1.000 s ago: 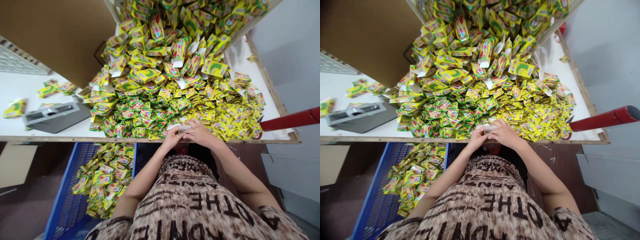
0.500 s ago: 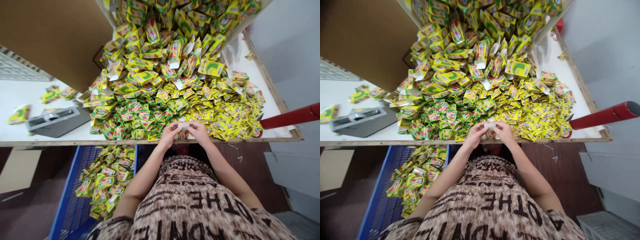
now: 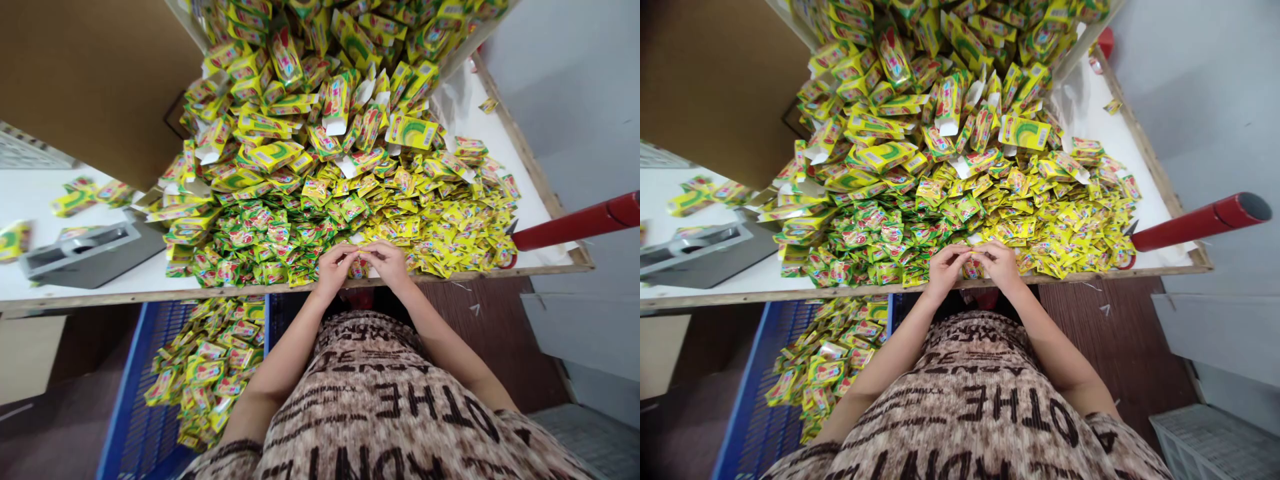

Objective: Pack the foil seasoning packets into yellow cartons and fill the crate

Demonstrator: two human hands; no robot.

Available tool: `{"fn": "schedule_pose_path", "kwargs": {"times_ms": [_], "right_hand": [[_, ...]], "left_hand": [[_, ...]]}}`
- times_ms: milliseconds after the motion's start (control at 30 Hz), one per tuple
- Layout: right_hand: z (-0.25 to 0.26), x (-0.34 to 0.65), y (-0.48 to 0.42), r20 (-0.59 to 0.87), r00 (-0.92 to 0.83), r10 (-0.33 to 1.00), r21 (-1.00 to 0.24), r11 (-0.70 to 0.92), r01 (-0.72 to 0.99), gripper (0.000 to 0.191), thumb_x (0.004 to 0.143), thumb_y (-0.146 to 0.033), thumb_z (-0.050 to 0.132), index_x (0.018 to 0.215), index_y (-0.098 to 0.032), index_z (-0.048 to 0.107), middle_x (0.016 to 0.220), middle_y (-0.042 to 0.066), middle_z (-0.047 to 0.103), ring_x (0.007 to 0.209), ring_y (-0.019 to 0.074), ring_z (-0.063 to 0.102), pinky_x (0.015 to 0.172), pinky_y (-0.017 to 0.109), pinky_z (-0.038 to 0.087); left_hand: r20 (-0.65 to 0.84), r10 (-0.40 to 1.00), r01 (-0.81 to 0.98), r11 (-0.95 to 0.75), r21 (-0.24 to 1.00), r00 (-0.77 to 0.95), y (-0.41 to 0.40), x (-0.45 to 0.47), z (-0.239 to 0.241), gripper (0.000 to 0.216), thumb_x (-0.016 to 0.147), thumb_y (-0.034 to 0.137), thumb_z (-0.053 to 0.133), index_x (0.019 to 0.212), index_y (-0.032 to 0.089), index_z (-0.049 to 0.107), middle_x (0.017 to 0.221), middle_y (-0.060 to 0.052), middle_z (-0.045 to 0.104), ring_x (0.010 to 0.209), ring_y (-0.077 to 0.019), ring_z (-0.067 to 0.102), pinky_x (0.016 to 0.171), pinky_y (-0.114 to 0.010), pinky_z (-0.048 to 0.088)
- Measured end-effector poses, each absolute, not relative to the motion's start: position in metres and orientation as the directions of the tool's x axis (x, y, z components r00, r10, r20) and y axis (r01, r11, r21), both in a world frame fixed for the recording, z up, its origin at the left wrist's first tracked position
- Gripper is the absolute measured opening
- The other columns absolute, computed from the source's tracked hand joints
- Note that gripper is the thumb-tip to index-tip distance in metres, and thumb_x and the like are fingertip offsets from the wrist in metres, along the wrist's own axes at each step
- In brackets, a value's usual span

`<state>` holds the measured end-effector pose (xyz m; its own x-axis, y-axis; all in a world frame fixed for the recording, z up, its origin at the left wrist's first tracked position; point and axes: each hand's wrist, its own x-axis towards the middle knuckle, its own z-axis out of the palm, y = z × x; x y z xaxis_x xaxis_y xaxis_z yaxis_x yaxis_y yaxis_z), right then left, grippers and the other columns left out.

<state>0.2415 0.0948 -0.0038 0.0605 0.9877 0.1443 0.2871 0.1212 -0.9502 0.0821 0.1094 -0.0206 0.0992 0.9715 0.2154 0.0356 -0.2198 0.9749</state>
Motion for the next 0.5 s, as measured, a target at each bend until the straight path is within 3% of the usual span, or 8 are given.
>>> {"fn": "schedule_pose_path", "kwargs": {"times_ms": [100, 200, 300, 433, 500], "right_hand": [[-0.011, 0.242, 0.083, 0.284, 0.003, 0.959, -0.867, 0.255, 0.428, 0.017, 0.089, -0.036, 0.062, 0.091, -0.026, 0.075, 0.097, 0.008, 0.067, 0.093, 0.0212, 0.064, 0.087, 0.04, 0.054], [-0.016, 0.247, 0.073, 0.312, -0.09, 0.946, -0.785, 0.31, 0.536, 0.023, 0.094, -0.03, 0.053, 0.103, -0.027, 0.073, 0.107, 0.009, 0.062, 0.094, 0.0202, 0.063, 0.085, 0.039, 0.054], [-0.011, 0.269, 0.077, 0.329, -0.185, 0.926, -0.648, 0.364, 0.669, 0.034, 0.092, -0.018, 0.047, 0.115, -0.03, 0.07, 0.118, 0.009, 0.06, 0.107, 0.0231, 0.058, 0.093, 0.043, 0.051], [0.004, 0.323, 0.105, 0.288, -0.072, 0.955, -0.358, 0.177, 0.917, 0.054, 0.079, -0.005, 0.05, 0.126, -0.025, 0.065, 0.133, 0.012, 0.056, 0.124, 0.0345, 0.043, 0.1, 0.058, 0.04], [0.006, 0.347, 0.12, 0.212, -0.102, 0.972, -0.315, 0.167, 0.934, 0.048, 0.077, -0.006, 0.053, 0.118, -0.024, 0.071, 0.127, 0.011, 0.061, 0.119, 0.0344, 0.045, 0.097, 0.057, 0.041]], "left_hand": [[0.273, 0.949, 0.1, -0.29, 0.952, 0.159, 0.105, 0.077, -0.022, 0.016, 0.082, 0.036, 0.07, 0.088, 0.022, 0.076, 0.096, -0.008, 0.074, 0.096, -0.0213, 0.067, 0.095, -0.041, 0.05], [0.267, 0.942, 0.122, -0.295, 0.948, 0.205, 0.099, 0.077, -0.027, 0.02, 0.079, 0.038, 0.073, 0.089, 0.021, 0.074, 0.101, -0.009, 0.073, 0.098, -0.0224, 0.066, 0.093, -0.042, 0.05], [0.208, 0.955, 0.126, -0.238, 0.963, 0.211, 0.099, 0.083, -0.029, 0.022, 0.08, 0.039, 0.071, 0.092, 0.021, 0.073, 0.098, -0.009, 0.072, 0.097, -0.0217, 0.065, 0.091, -0.039, 0.051], [0.09, 0.995, -0.083, -0.094, 0.992, -0.051, 0.111, 0.071, -0.014, 0.034, 0.078, 0.042, 0.072, 0.106, 0.022, 0.067, 0.106, -0.007, 0.068, 0.092, -0.0189, 0.065, 0.084, -0.034, 0.053], [0.013, 0.991, -0.227, -0.043, 0.973, -0.132, 0.113, 0.037, -0.002, 0.034, 0.077, 0.042, 0.072, 0.105, 0.023, 0.067, 0.101, -0.005, 0.068, 0.084, -0.017, 0.065, 0.079, -0.032, 0.053]]}}
